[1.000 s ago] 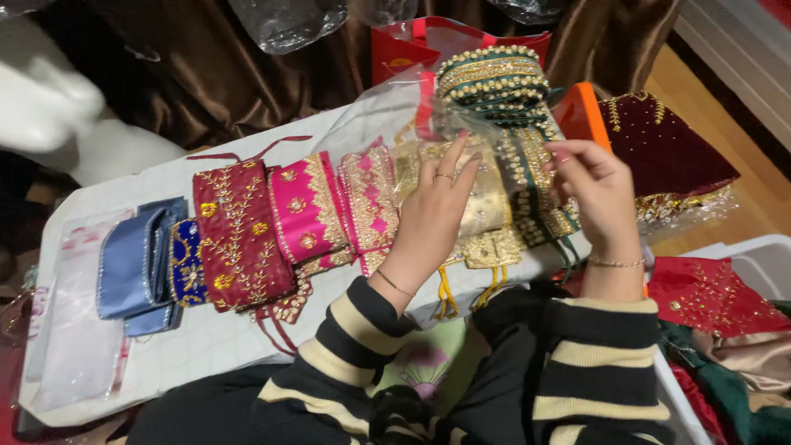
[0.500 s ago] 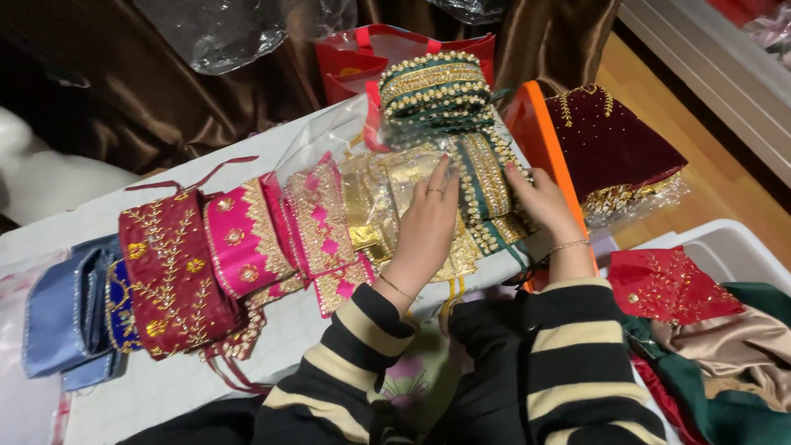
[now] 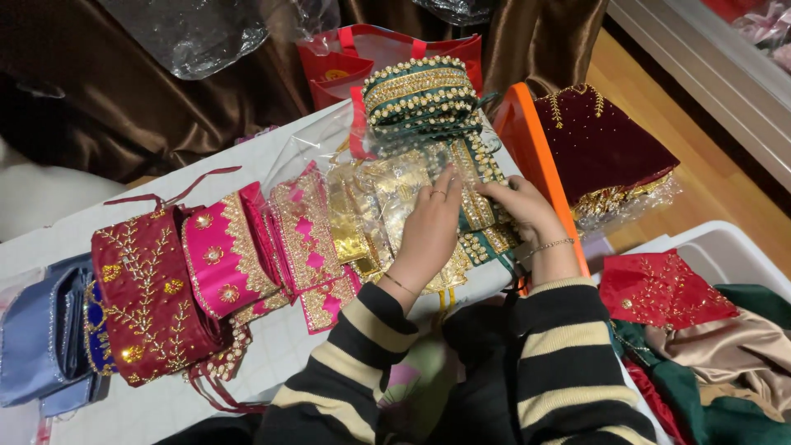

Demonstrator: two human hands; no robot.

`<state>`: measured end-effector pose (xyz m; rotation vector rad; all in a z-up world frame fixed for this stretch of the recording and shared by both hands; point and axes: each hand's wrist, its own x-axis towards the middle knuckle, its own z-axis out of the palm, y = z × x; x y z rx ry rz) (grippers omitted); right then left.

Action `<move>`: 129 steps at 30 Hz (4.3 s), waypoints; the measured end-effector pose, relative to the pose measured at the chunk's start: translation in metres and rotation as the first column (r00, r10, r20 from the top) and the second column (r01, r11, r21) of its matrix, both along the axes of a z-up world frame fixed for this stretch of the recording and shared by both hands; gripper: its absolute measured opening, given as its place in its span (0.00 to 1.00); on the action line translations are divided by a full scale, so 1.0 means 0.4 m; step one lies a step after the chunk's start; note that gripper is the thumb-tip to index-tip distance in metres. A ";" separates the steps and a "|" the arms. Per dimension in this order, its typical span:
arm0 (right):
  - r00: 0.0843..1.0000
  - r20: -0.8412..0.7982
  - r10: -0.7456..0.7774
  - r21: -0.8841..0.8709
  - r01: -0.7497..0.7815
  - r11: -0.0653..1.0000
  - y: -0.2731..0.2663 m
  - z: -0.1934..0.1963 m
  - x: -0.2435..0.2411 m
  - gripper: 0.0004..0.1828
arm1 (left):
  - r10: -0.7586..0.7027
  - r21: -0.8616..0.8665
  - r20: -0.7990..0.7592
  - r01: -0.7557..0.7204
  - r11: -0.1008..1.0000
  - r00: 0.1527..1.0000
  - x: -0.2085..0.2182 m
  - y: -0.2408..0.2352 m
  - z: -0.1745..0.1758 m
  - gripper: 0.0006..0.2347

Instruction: The person handles a green fabric item with gold embellishments, folds it, and places it into a clear plastic bag. They then seal the bag and set it aside on the table among other colorful fabric items.

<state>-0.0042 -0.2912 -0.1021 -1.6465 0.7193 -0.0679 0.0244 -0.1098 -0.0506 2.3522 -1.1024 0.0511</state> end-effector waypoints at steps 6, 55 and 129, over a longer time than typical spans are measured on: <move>0.996 0.085 0.000 0.050 -0.004 0.999 0.037 0.051 -0.015 0.34 | -0.010 -0.005 -0.044 0.009 1.000 0.999 0.001 0.009 0.010 0.29; 0.883 0.298 0.362 0.001 -0.379 0.925 0.342 0.038 -0.021 0.33 | -0.178 0.150 0.008 0.175 0.973 0.984 -0.099 0.297 0.233 0.31; 0.873 0.448 0.190 0.136 -0.277 0.951 0.382 0.118 0.049 0.14 | -0.761 -0.366 -0.645 -0.846 0.388 -0.070 -0.031 0.373 -0.027 0.45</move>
